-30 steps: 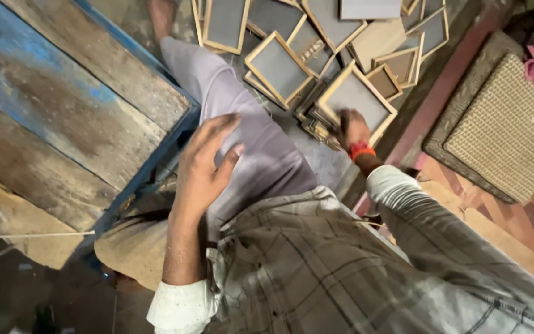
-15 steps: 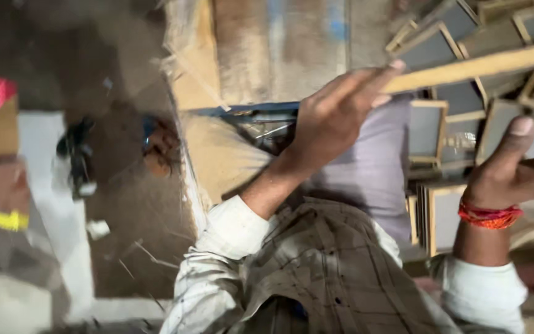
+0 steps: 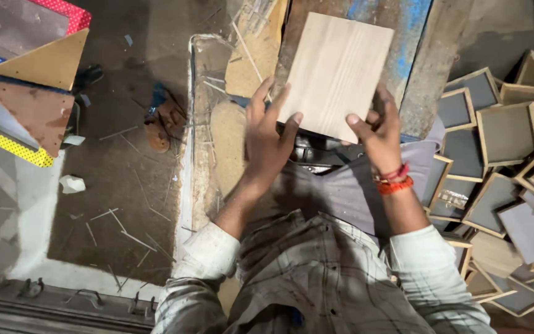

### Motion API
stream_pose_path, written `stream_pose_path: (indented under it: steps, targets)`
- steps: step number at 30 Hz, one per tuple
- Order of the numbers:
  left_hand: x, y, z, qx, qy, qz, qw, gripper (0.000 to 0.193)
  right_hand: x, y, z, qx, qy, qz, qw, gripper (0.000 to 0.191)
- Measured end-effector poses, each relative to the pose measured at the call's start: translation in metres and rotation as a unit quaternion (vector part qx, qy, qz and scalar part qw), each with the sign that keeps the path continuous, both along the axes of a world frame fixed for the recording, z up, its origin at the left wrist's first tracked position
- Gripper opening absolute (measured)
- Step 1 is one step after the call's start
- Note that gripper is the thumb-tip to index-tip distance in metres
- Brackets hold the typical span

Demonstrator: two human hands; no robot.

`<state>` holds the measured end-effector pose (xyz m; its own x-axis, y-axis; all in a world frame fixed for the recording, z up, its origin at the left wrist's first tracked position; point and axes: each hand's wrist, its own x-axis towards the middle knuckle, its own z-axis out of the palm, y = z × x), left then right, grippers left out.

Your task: The person repeatedly picks up small rectangular frames, rubs their edges and surfaces against a fixed block on a workbench, and places them back into a pile. The action is performed one at a time in a repetitive cycle.

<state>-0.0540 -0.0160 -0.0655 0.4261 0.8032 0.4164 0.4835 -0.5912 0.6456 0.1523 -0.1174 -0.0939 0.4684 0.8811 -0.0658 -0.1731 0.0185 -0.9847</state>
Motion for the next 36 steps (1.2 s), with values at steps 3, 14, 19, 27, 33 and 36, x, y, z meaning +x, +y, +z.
stream_pose_path:
  steps: [3, 14, 19, 27, 33, 36]
  targets:
    - [0.0, 0.008, 0.004, 0.028, 0.039, -0.14, 0.989, 0.041, 0.0, 0.022, -0.005, 0.022, -0.048, 0.006, 0.999, 0.073]
    - [0.014, 0.018, -0.014, 0.051, 0.117, -0.177, 0.976, 0.035, -0.005, 0.046, 0.009, -0.024, -0.054, 0.017, 0.998, 0.078]
    - [0.018, 0.019, -0.012, 0.036, 0.118, -0.189, 0.974, 0.036, 0.002, 0.045, 0.0, 0.008, -0.077, 0.032, 0.997, 0.077]
    - [0.013, 0.017, -0.001, 0.024, 0.101, -0.197, 0.975, 0.036, -0.003, 0.045, 0.005, -0.089, -0.001, 0.002, 0.996, 0.082]
    - [0.013, 0.024, 0.0, 0.043, 0.077, -0.195, 0.977, 0.041, -0.002, 0.053, 0.005, 0.013, -0.08, 0.032, 0.996, 0.077]
    - [0.021, 0.031, -0.003, 0.045, 0.097, -0.206, 0.973, 0.041, 0.005, 0.06, 0.0, -0.006, -0.044, 0.021, 0.999, 0.078]
